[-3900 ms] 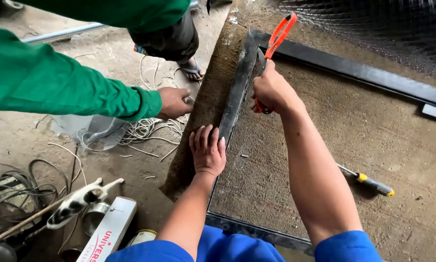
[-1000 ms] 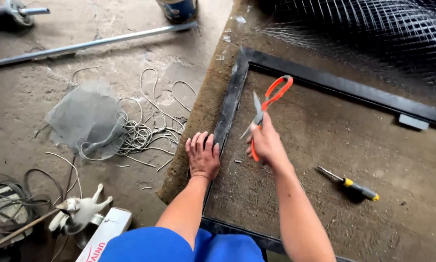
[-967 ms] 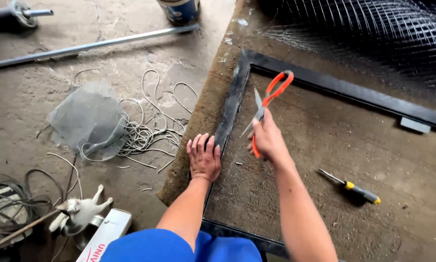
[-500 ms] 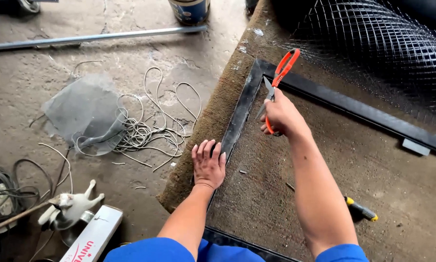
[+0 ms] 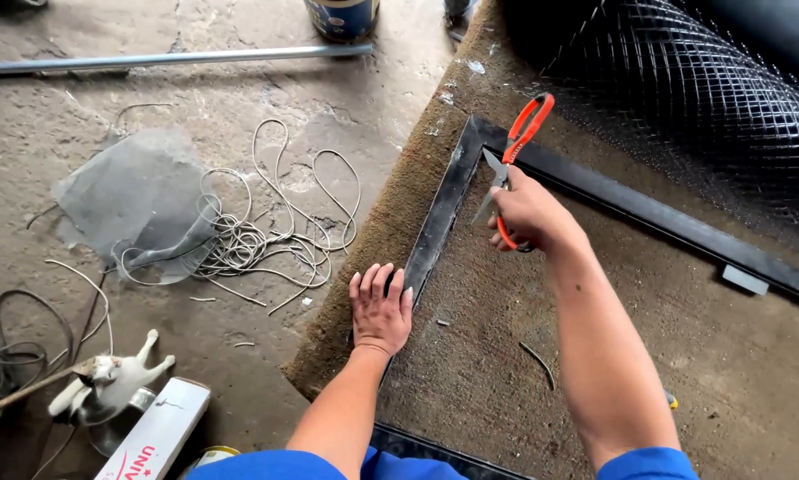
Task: Cutting a mesh screen to size and securing it into a metal frame using scissors and a screwdriver.
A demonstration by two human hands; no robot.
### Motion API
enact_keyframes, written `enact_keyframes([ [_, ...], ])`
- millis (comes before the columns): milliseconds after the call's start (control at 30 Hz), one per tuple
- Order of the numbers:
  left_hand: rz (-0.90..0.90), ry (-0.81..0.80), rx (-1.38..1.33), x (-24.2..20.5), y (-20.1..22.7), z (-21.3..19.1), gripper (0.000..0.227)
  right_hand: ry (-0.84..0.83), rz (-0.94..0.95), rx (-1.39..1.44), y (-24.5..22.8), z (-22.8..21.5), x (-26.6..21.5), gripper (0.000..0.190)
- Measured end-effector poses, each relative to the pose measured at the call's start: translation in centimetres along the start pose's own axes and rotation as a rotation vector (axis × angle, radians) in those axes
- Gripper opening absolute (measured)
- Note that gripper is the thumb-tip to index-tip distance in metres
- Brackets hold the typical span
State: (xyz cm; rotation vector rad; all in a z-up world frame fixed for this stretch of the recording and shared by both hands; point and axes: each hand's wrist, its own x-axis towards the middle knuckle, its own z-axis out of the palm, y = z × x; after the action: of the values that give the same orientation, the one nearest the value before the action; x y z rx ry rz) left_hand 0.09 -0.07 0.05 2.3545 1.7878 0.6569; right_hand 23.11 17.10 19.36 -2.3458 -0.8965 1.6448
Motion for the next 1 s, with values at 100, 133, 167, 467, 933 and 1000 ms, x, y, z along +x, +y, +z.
enact_keyframes([
  [100,-0.001,0.009,-0.001,0.2,0.0,-0.1,0.037,-0.024,-0.049,-0.060,0.7,-0.9,-0.5,0.066],
  [133,-0.001,0.016,0.001,0.2,-0.1,0.0,0.037,-0.022,-0.055,-0.061,0.8,-0.7,-0.7,0.066],
  [167,-0.002,0.014,0.002,0.1,-0.1,0.1,0.037,-0.028,-0.077,-0.061,1.0,-0.5,-1.1,0.064],
  [467,0.006,0.007,0.049,-0.2,0.1,0.4,0.037,-0.186,-0.208,-0.125,4.2,-5.4,1.1,0.067],
  [933,0.022,-0.025,0.107,-0.5,0.3,1.0,0.037,-0.403,-0.355,-0.506,5.1,-10.8,2.6,0.058],
  [1000,0.017,-0.019,0.111,-0.5,0.1,0.8,0.037,-0.232,-0.342,-0.483,4.5,-12.1,1.0,0.050],
])
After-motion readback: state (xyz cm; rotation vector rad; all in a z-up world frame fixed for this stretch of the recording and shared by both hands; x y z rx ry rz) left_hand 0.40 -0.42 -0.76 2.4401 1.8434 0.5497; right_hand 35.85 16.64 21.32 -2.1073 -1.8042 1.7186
